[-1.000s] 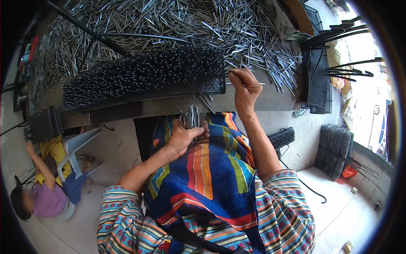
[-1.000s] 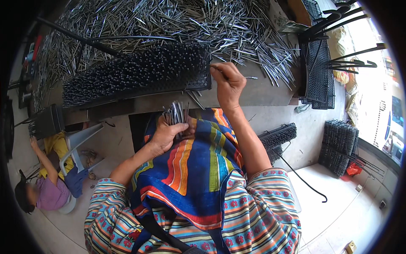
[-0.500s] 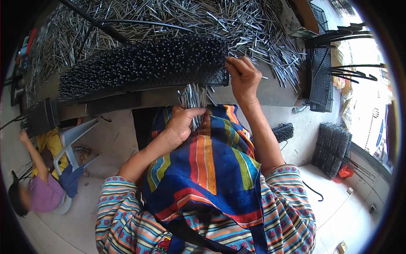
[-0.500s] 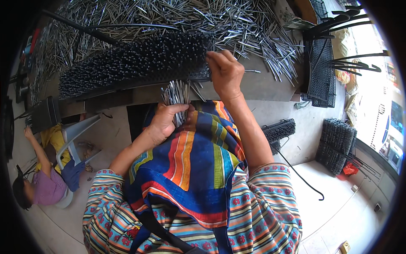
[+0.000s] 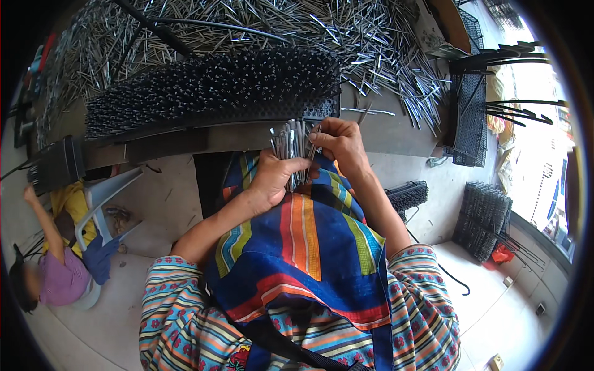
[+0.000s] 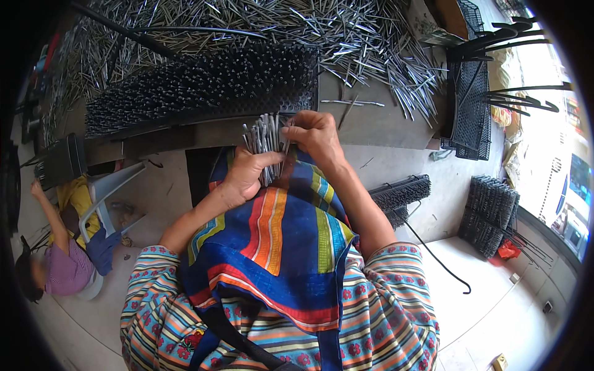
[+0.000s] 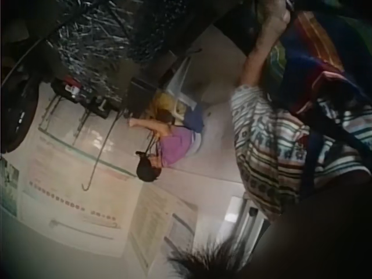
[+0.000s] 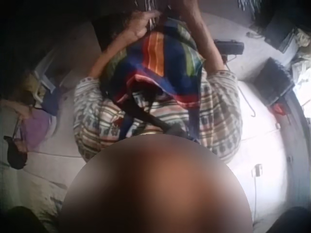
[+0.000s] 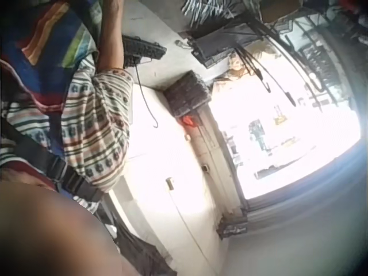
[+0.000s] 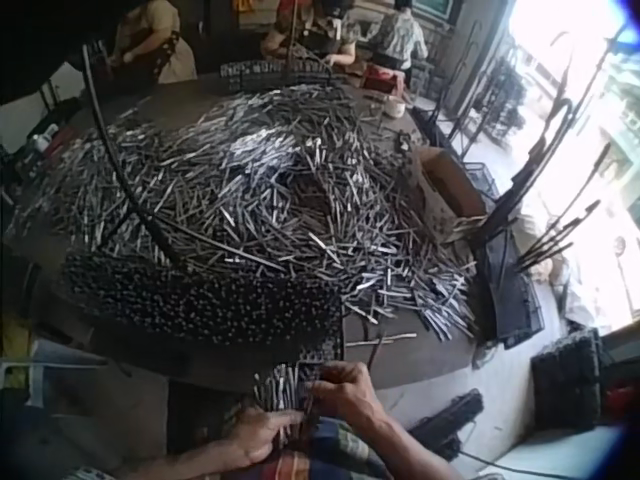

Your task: The recorder is manually inserting thin metal pins into a perforated base to assemble a brush-like component.

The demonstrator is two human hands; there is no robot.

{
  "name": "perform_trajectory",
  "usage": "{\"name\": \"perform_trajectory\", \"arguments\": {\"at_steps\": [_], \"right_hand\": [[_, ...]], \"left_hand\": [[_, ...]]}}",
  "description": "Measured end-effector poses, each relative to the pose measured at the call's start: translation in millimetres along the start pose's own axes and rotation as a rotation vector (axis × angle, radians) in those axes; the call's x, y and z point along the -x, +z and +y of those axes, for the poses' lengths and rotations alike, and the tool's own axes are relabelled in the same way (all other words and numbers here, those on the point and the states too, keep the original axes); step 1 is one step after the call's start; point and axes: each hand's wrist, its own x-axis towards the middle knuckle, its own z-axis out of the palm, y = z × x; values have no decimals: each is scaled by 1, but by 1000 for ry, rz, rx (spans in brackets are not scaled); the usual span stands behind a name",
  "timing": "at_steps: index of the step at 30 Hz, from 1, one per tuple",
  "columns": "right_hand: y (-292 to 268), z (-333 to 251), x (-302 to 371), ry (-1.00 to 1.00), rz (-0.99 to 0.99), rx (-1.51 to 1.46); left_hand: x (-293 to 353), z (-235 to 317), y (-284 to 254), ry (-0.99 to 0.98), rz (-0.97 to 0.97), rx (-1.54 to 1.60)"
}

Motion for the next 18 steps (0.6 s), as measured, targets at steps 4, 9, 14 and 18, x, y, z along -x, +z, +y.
{"name": "perform_trajectory", "arguments": {"at_steps": [4,9,14,18], "right_hand": [[2,-4,-4,-39,51,49],[17,-24,-13,-619,438,16],[15,-32,-32,-893,416,434],[17,-41,-29,-912,347,506]], "left_hand": [[0,-2,-8,45,144,80],[-3,-9,-32,-71,220,96],[2,3,-17,-113,186,106],[3,6,-15,-103,161,153]]}}
